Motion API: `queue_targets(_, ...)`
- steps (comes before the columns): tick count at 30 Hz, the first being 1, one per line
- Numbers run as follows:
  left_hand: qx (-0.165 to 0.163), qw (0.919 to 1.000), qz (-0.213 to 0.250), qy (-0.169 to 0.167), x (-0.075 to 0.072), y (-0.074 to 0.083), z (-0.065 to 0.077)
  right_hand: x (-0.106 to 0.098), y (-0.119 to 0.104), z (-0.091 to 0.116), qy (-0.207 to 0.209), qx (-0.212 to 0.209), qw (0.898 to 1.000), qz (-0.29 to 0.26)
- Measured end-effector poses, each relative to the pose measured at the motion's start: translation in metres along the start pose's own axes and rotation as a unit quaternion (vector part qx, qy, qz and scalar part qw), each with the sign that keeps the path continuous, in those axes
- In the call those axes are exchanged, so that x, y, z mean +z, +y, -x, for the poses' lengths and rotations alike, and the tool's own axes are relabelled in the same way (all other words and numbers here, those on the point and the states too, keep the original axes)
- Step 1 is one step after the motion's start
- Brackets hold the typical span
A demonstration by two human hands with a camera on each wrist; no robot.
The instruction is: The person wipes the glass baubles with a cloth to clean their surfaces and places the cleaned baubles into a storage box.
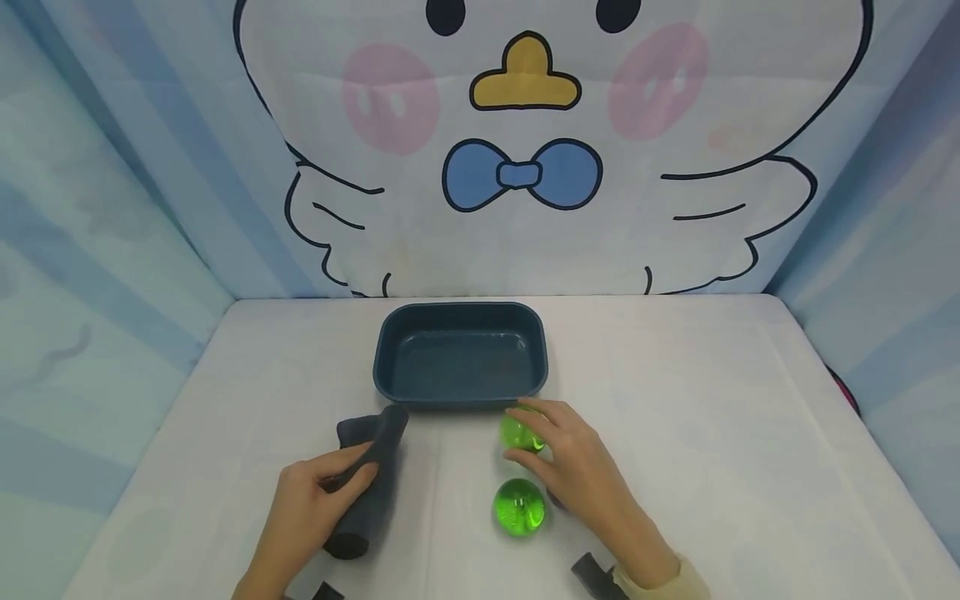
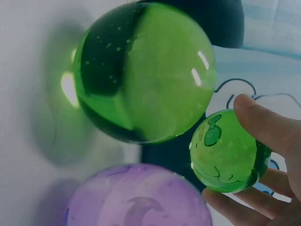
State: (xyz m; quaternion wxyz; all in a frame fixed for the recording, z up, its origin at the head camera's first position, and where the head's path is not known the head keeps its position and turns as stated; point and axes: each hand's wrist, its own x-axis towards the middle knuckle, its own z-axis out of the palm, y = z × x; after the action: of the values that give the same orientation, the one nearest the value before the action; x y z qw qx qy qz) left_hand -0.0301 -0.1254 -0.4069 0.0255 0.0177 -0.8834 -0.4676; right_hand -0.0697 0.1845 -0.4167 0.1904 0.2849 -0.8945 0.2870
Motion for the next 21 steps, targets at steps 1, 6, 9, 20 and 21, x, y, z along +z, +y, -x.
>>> queue_targets(1,0.000,1.0000,0.008,-0.002,0.000,0.002,0.000,0.000,-0.001,-0.001,0.001,-0.002,1.000,-0.005)
queue_targets(6,0.012,0.9996,0.026,0.009,0.001,0.010,0.001,-0.004,-0.009,-0.001,-0.004,0.006,0.998,-0.054)
queue_targets(9,0.014,0.9985,0.045,0.027,0.001,0.012,0.002,-0.006,-0.017,-0.001,-0.011,0.020,0.995,-0.094)
queue_targets(20,0.012,0.9787,0.202,0.035,-0.002,0.028,0.004,0.000,-0.042,-0.009,-0.022,0.033,0.977,-0.210)
queue_targets(21,0.004,0.9766,0.212,0.032,-0.002,0.029,0.004,0.002,-0.044,-0.009,-0.024,0.030,0.975,-0.220)
